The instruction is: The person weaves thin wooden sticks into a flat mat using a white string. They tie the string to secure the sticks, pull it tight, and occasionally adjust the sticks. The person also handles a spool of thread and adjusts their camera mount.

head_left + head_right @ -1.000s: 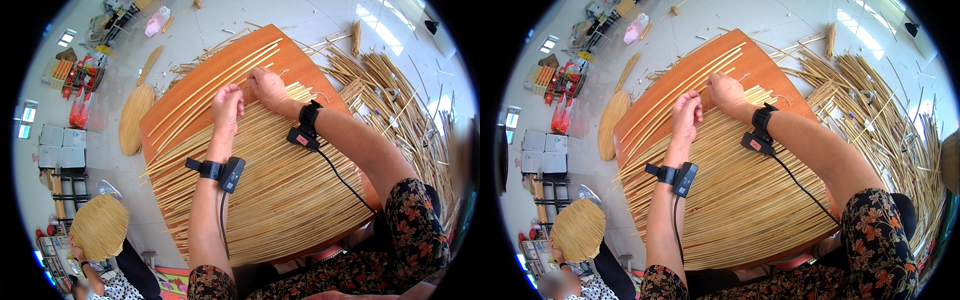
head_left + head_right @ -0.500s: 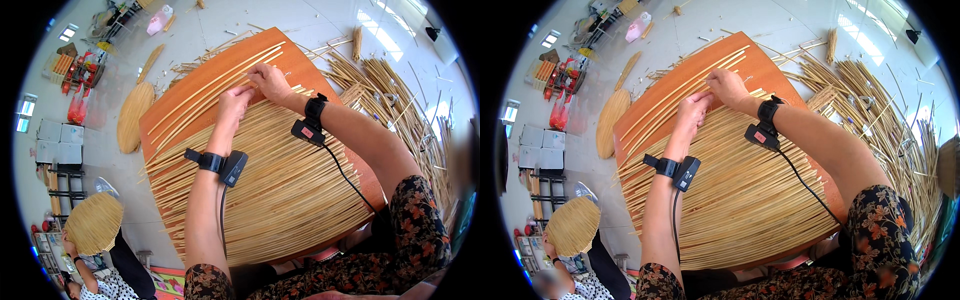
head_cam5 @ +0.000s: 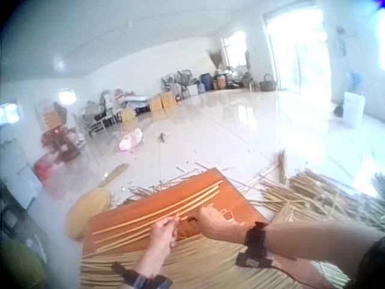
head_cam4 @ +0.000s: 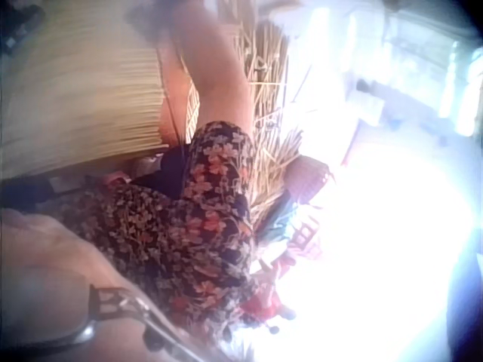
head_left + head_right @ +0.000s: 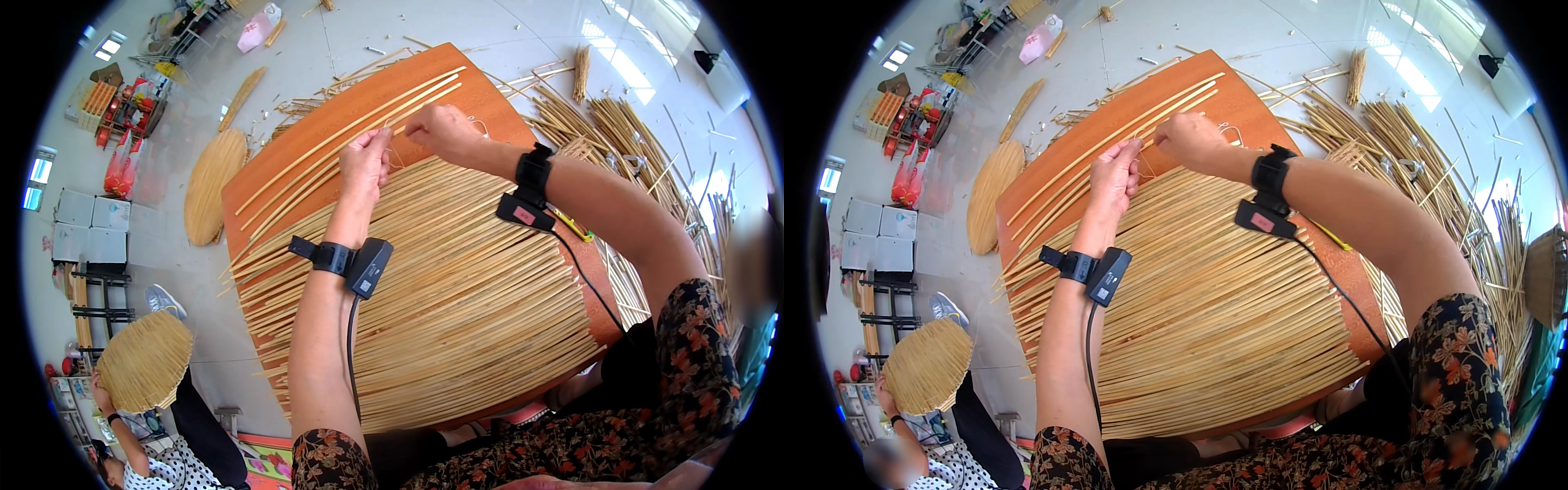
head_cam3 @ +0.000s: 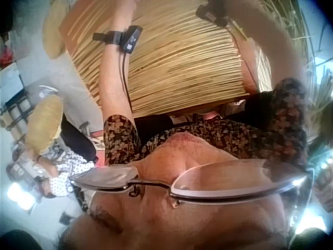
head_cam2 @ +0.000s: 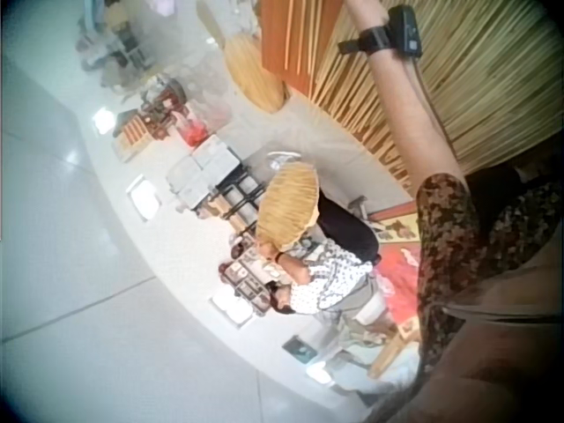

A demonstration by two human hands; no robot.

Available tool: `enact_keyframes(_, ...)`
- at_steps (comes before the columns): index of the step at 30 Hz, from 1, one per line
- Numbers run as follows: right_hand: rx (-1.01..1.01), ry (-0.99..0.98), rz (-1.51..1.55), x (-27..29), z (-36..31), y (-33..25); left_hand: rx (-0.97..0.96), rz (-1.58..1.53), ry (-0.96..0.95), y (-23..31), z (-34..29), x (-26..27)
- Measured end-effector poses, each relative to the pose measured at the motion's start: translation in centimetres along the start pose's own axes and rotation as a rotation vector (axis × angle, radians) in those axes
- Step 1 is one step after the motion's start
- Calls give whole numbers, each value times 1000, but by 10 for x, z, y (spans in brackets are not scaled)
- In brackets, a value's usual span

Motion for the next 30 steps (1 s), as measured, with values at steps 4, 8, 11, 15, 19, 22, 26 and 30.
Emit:
enact_keyframes(4,-479,-397,802,-55,-19,-14,-43,-5,-5,3,1,4)
enact_keyframes(8,-535,-312,1050,-63,-14,-5,-44,0,9,3,1,7)
enact_keyframes(11,-575,-241,1107,-58,-19,2,-39,-20,-2,1,-1,6)
enact_keyframes(15,-541,-261,992,-55,-15,1,-36,25,6,-1,-1,12)
enact_keyframes(19,-349,-344,640,-43,-11,-13,8,48,73,-8,2,18)
enact_keyframes(22,-381,-328,698,-47,-8,-9,24,82,69,-9,2,16)
enact_keyframes(26,-514,-331,764,-53,-7,6,38,80,67,-9,2,18)
enact_keyframes(30,-607,-363,871,-59,-10,13,77,-20,71,-14,2,23)
Point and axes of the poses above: each hand's wrist, its own z-axis towards the middle knuckle, its own x-axis out of the back of the hand, y = z × x, the point moved 10 cm from there along z, towards the middle knuckle, and after that the axes turned 7 degrees about -z, right-handed, at the moved point
